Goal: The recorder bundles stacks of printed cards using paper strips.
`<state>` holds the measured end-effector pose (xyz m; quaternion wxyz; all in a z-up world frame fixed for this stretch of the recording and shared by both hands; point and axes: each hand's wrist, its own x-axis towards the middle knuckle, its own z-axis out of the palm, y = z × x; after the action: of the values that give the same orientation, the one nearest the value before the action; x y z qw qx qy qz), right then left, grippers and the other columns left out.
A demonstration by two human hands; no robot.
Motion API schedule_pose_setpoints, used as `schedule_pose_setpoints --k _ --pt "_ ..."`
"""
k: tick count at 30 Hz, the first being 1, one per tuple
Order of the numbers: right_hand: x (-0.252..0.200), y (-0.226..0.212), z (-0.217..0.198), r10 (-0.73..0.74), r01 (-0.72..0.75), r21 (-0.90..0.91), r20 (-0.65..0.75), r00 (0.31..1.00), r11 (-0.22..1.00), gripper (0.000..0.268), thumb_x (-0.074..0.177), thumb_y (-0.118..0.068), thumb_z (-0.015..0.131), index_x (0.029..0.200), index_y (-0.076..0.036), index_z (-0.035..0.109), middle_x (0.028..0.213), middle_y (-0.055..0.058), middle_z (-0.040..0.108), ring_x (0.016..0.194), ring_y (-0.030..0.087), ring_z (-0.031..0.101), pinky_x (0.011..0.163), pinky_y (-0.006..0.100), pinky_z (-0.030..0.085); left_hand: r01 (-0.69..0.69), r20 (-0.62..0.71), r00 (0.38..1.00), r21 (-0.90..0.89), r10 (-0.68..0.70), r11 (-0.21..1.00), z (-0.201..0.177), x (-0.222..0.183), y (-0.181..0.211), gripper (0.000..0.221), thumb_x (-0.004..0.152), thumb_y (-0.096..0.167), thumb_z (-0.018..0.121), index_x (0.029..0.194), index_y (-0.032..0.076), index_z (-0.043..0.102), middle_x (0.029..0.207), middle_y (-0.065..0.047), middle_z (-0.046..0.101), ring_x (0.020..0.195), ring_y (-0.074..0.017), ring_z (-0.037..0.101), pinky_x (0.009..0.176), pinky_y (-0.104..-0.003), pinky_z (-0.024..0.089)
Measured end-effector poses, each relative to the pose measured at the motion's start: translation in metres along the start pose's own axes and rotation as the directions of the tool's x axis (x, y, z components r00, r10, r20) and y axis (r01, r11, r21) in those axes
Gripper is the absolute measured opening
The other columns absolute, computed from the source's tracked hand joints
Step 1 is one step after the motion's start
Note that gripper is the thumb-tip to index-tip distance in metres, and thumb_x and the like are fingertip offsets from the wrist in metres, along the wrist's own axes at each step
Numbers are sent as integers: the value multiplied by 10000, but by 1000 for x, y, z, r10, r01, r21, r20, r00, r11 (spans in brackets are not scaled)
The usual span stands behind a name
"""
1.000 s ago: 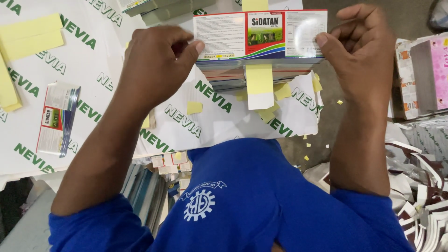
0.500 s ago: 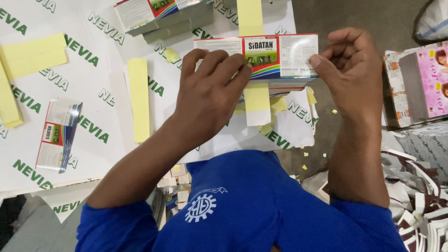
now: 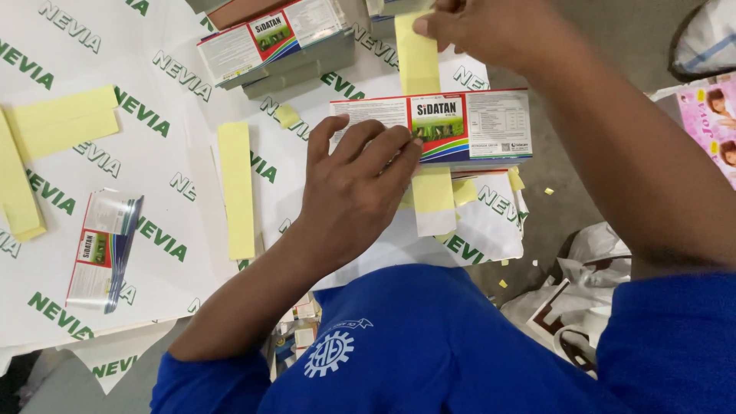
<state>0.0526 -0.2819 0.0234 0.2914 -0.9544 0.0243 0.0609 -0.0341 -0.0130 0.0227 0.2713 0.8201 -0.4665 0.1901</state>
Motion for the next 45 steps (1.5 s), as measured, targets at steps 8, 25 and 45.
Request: schedule_pose_setpoints --k 8,25,45 --pt "-112 -51 -17 -426 409 -121 -239 873 905 109 1018 -110 768 1083 -33 725 967 110 692 857 251 658 763 396 502 0 -44 999 -32 -1 999 4 -3 -2 208 999 110 741 1197 47 743 1227 -57 692 1168 -221 640 1128 -485 358" --pt "-152 -59 26 -608 445 -450 -337 719 775 144 896 -15 840 1020 -63 783 927 38 673 894 223 627 946 412 411 31 -105 994 -88 -40 996 1 -2 -1 169 987 178 830 1056 58 732 1122 -28 677 984 -191 633 954 -418 385" --pt "-170 -28 38 -626 425 -577 -202 753 697 262 997 5 779 1239 -97 786 1077 19 709 1144 203 645 1257 588 123 -19 -139 990 -54 12 998 9 -10 -19 307 978 235 822 1243 121 716 1213 23 674 1035 -161 625 1089 -432 349"
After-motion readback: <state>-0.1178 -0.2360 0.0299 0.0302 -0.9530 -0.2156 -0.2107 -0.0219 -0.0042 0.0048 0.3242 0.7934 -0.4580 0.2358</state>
